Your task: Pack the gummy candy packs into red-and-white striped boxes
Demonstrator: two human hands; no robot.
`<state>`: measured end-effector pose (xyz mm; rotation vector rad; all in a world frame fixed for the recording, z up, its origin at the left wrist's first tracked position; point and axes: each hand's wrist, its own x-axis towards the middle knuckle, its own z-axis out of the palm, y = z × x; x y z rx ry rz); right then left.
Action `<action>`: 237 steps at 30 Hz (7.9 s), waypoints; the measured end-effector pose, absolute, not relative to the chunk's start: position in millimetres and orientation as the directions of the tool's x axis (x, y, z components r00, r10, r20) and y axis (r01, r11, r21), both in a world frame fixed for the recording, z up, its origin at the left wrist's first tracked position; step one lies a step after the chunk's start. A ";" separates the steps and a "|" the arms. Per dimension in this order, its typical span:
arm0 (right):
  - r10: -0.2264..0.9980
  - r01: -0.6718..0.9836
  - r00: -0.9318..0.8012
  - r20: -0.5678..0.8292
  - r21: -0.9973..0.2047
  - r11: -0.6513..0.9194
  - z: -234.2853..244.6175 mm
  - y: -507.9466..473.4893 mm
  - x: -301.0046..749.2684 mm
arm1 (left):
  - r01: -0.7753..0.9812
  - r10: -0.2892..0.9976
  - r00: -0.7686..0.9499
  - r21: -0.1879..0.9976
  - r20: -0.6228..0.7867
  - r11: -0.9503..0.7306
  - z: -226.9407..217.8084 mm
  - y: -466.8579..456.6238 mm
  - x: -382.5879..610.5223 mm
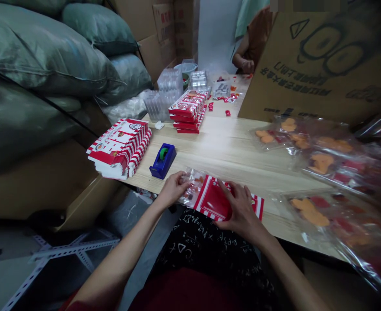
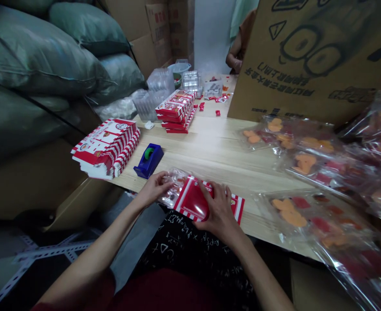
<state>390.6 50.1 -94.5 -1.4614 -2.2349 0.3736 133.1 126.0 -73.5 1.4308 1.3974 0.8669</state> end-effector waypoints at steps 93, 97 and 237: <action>0.823 -0.551 0.050 -0.566 -0.703 -0.450 -74.9 -45.9 371.5 | -0.271 0.720 0.441 0.686 -0.535 0.675 -77.2 -1.7 167.1; 0.828 -0.509 0.002 -0.561 -0.713 -0.482 -75.4 -39.9 370.3 | -0.214 0.669 0.491 0.667 -0.558 0.714 -79.4 12.5 158.3; 0.988 0.218 -0.076 -0.137 -0.969 -0.118 -104.2 -37.2 398.7 | 0.500 0.962 0.100 0.823 0.254 -0.270 -71.4 65.6 124.0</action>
